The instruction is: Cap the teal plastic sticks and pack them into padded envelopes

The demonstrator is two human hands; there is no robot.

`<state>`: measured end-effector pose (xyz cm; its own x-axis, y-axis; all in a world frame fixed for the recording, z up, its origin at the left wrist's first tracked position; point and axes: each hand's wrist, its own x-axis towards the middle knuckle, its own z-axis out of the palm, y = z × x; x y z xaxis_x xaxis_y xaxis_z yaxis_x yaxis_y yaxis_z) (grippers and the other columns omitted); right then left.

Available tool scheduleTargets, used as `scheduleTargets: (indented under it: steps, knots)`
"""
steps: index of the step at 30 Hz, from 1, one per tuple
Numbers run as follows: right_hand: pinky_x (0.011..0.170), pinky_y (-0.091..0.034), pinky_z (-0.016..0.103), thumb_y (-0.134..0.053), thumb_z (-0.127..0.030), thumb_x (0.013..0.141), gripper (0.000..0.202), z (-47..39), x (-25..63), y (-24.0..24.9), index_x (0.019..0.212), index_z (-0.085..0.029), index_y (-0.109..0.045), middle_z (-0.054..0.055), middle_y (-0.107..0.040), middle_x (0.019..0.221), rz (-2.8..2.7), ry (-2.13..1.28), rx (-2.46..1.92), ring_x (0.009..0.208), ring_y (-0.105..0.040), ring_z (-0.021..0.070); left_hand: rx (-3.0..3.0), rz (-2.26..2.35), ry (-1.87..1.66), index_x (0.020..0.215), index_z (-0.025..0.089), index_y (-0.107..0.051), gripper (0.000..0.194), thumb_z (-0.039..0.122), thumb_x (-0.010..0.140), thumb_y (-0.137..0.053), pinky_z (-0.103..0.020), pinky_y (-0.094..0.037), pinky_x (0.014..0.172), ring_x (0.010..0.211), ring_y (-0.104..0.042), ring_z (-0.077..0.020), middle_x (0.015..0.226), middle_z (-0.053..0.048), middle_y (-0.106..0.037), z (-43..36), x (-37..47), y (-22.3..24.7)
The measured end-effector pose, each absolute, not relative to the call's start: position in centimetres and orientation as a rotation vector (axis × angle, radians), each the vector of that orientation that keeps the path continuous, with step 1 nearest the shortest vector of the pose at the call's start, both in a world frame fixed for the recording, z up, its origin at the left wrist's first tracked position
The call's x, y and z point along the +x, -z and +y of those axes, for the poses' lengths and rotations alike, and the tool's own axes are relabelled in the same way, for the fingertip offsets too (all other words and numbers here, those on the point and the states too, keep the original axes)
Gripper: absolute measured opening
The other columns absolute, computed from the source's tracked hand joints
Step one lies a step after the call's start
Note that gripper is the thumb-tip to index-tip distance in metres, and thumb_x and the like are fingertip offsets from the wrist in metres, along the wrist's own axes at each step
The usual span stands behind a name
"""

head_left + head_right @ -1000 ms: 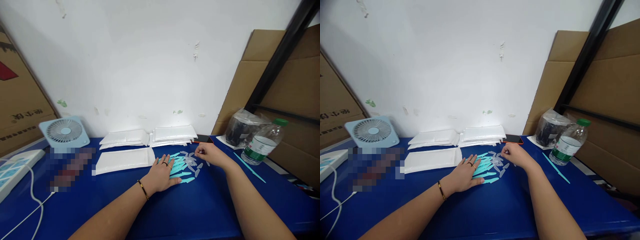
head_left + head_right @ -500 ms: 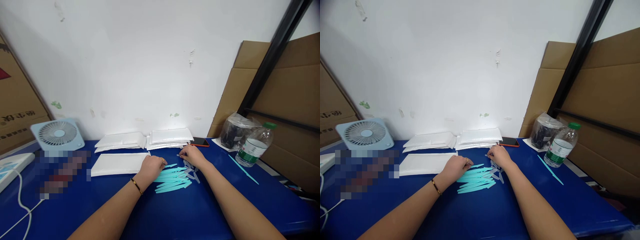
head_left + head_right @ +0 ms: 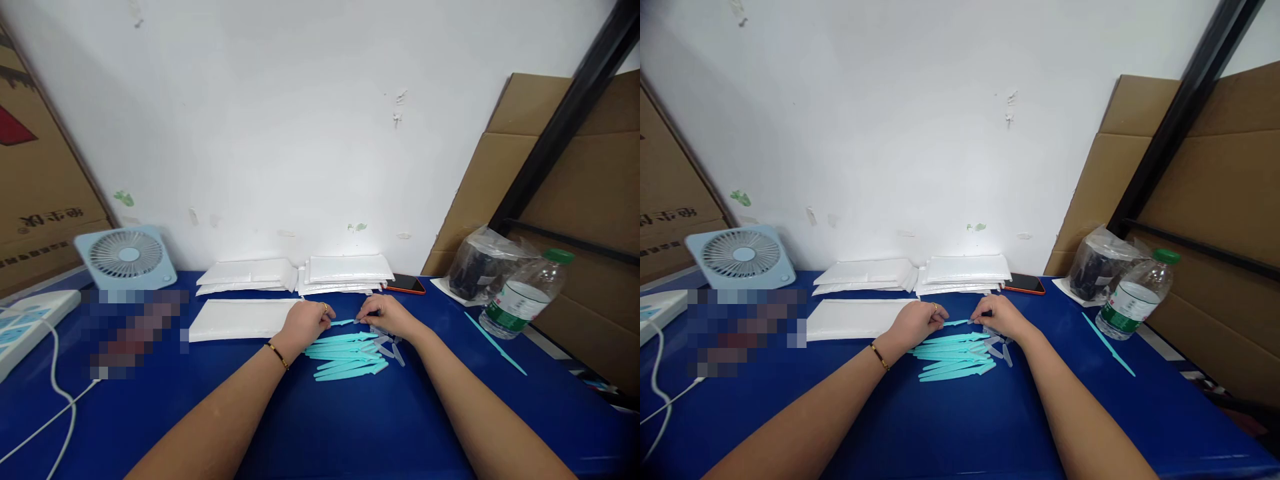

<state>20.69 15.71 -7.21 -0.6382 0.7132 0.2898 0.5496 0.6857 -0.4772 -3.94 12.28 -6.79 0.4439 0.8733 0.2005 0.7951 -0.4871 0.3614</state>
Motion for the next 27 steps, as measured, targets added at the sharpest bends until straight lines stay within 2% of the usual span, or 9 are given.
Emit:
scheduleTargets:
  steps: [8, 11, 14, 17, 22, 27]
  knots:
    - [0.072, -0.044, 0.026, -0.064, -0.027, 0.076, 0.011, 14.9, 18.1, 7.1, 0.082, -0.025, -0.073, 0.002, -0.069, 0.079, -2.439, -0.485, -0.952, 0.079, -0.06, 0.0155, 2.315, 1.377, -0.615, 0.102, 0.026, -0.061, 0.028, 0.02, 0.075, -0.058, -0.021, -0.043, 0.072, 0.081, -0.063, -0.0114, 0.079, 0.007, -0.071, 12.8, -3.8, 7.3]
    - [0.075, -0.045, 0.028, -0.062, -0.029, 0.077, 0.013, 14.8, 19.1, 6.3, 0.084, -0.024, -0.072, 0.003, -0.069, 0.083, -2.406, -0.49, -0.977, 0.082, -0.061, 0.0166, 2.362, 1.391, -0.663, 0.106, 0.026, -0.06, 0.033, 0.026, 0.073, -0.061, -0.022, -0.042, 0.072, 0.083, -0.061, -0.0131, 0.088, 0.004, -0.069, 12.4, -3.8, 6.9]
    - [0.074, -0.046, 0.029, -0.061, -0.033, 0.077, 0.018, 14.5, 21.5, 5.0, 0.084, -0.021, -0.072, 0.005, -0.069, 0.085, -2.329, -0.545, -1.067, 0.081, -0.061, 0.0172, 2.418, 1.335, -0.606, 0.092, 0.024, -0.066, 0.024, 0.036, 0.072, -0.063, -0.022, -0.041, 0.065, 0.079, -0.06, -0.0144, 0.09, 0.001, -0.068, 11.9, -3.8, 6.3]
    - [0.066, -0.047, 0.026, -0.063, -0.037, 0.073, 0.022, 14.0, 23.4, 4.4, 0.083, -0.02, -0.072, 0.004, -0.068, 0.081, -2.368, -0.662, -1.199, 0.073, -0.061, 0.0161, 2.447, 1.271, -0.46, 0.08, 0.024, -0.069, 0.015, 0.035, 0.072, -0.061, -0.021, -0.038, 0.057, 0.071, -0.059, -0.0134, 0.079, 0.002, -0.068, 11.6, -3.7, 6.1]
    - [0.061, -0.046, 0.024, -0.067, -0.034, 0.068, 0.019, 13.8, 23.4, 5.0, 0.078, -0.019, -0.073, 0.004, -0.067, 0.079, -2.452, -0.672, -1.29, 0.067, -0.061, 0.0148, 2.454, 1.38, -0.392, 0.074, 0.022, -0.068, 0.015, 0.025, 0.074, -0.053, -0.021, -0.037, 0.056, 0.07, -0.059, -0.0136, 0.075, 0.001, -0.068, 11.6, -3.9, 6.2]
    - [0.06, -0.045, 0.023, -0.061, -0.023, 0.068, 0.014, 14.0, 23.4, 5.5, 0.077, -0.021, -0.072, 0.002, -0.068, 0.079, -2.473, -0.558, -1.294, 0.066, -0.061, 0.0145, 2.428, 1.467, -0.4, 0.073, 0.022, -0.066, 0.014, 0.033, 0.072, -0.056, -0.022, -0.036, 0.054, 0.068, -0.059, -0.0135, 0.075, 0.001, -0.068, 11.6, -4.4, 5.9]
